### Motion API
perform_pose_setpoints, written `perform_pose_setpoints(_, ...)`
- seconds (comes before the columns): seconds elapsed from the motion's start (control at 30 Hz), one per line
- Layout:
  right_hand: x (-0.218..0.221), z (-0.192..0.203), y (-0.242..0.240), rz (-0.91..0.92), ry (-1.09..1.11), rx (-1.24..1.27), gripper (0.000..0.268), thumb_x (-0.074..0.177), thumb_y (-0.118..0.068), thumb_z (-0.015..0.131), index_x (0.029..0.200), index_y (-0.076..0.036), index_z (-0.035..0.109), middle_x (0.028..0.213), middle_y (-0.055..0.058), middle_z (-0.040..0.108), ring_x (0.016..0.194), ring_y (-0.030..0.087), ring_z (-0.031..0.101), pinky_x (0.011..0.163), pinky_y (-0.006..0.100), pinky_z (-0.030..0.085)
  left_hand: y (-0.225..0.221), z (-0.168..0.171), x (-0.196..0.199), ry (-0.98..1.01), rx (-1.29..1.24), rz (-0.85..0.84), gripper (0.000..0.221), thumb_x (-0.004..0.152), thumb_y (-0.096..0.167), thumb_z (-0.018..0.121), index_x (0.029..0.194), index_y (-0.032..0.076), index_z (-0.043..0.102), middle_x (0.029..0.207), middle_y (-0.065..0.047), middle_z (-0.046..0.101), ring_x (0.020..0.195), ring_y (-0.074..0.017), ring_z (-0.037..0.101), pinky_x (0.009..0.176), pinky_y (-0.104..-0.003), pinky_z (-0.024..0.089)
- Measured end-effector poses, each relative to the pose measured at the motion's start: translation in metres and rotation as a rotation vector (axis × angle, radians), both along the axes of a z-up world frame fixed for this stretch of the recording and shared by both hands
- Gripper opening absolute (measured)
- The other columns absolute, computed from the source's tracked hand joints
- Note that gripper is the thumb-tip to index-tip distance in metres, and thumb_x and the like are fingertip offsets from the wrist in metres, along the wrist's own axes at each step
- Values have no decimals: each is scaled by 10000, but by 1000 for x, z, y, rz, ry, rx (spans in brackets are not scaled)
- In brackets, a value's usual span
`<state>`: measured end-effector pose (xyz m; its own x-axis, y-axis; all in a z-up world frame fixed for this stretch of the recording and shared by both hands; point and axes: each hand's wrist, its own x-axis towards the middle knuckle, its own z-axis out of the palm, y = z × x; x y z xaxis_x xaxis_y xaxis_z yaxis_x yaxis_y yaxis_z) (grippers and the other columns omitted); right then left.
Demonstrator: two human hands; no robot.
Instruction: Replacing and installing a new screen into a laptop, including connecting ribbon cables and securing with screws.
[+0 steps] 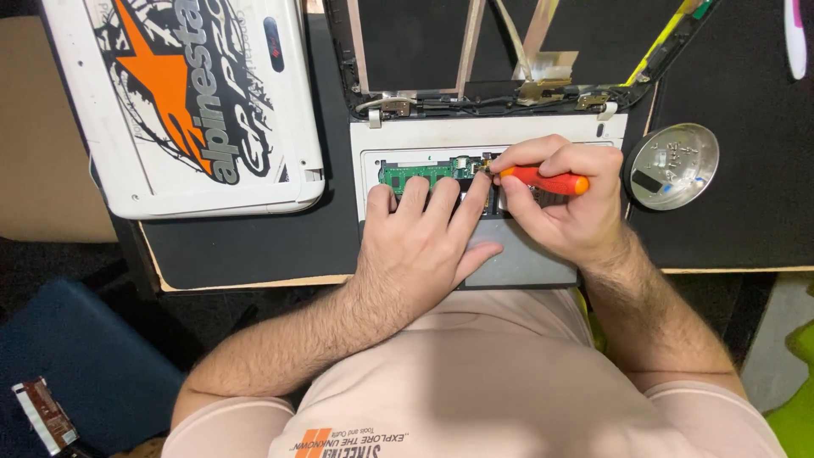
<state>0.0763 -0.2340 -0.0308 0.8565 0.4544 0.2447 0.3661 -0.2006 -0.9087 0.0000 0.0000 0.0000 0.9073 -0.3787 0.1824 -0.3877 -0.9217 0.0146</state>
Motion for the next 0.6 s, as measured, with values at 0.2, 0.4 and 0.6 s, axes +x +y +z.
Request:
perform_pose_setpoints(0.2,-1,-2,-1,12,-12,9,399,1130,89,789,1113,-30,409,1199,350,832,1007,403,863,951,466,695,0,0,0,8,2,1,905,986,986,858,1553,285,781,1107,40,655,964,-235,607,827,-457,467)
perform_pose_setpoints(0.4,-1,-3,0,48,-107,-29,416,1134,113,779,1187,-39,396,1187,359,821,995,413,858,894,460,683,0,-1,-1,2,2,2,880,1002,974,849,1536,277,784,1108,36,659,963,-238,609,836,-464,475)
perform_pose_setpoints(0.6,0,4,4,51,-96,-76,335,1137,122,777,1101,2,467,1176,320,838,1007,398,841,888,446,664,3,-2,-1,-18,-38,-20,839,1030,938,860,1533,267,809,1074,18,655,941,-260,606,788,-467,456)
